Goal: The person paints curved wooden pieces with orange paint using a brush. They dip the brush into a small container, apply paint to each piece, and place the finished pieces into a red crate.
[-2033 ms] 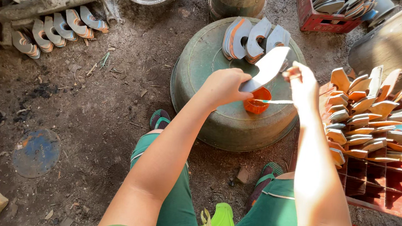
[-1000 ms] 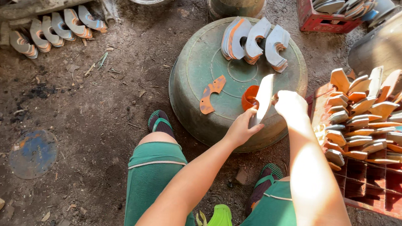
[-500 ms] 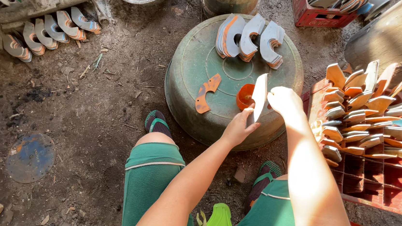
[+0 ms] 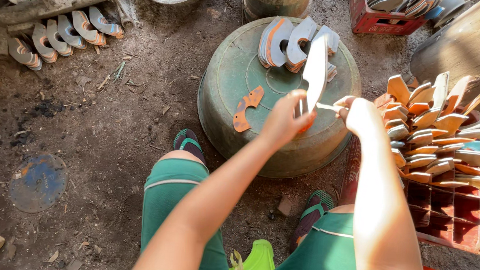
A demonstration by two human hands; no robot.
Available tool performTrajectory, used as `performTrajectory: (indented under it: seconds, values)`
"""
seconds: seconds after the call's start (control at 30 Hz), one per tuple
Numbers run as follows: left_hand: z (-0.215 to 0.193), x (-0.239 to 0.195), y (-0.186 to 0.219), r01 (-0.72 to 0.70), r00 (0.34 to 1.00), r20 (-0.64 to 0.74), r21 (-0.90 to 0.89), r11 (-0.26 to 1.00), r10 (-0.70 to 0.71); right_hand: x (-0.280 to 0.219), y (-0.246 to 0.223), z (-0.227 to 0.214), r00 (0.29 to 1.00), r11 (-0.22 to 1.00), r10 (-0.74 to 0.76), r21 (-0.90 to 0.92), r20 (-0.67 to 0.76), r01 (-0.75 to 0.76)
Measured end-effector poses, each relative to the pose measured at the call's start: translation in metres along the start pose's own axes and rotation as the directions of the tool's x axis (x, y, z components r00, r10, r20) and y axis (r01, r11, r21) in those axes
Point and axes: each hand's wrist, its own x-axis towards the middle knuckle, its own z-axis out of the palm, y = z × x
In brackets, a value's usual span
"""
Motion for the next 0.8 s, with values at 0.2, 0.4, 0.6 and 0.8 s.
performTrajectory:
  seconds: [0.2, 0.4, 0.6, 0.8]
  values:
    - [-0.097, 0.034, 0.021, -0.205, 0.976, 0.171, 0.507, 0.837, 0.135, -0.029, 0.015, -0.019, 0.99, 0.989, -0.116, 0.078, -0.085, 0.123]
    - [-0.075, 0.018, -0.042, -0.138, 0.975, 0.223, 0.649, 0.748, -0.013, 0.007, 0.047, 0.049, 0.984, 0.977, -0.151, -0.134, 0.099, 0.164]
    - [-0.04, 0.018, -0.1, -0.213, 0.958, 0.284, 0.779, 0.59, -0.03, 0.015, 0.075, 0.063, 0.989, 0.996, -0.082, -0.031, 0.125, 0.086]
    - [-0.04, 0.023, -0.107, -0.128, 0.976, 0.214, 0.733, 0.668, -0.048, -0.005, 0.063, 0.025, 0.998, 0.984, -0.031, 0.179, 0.059, 0.02]
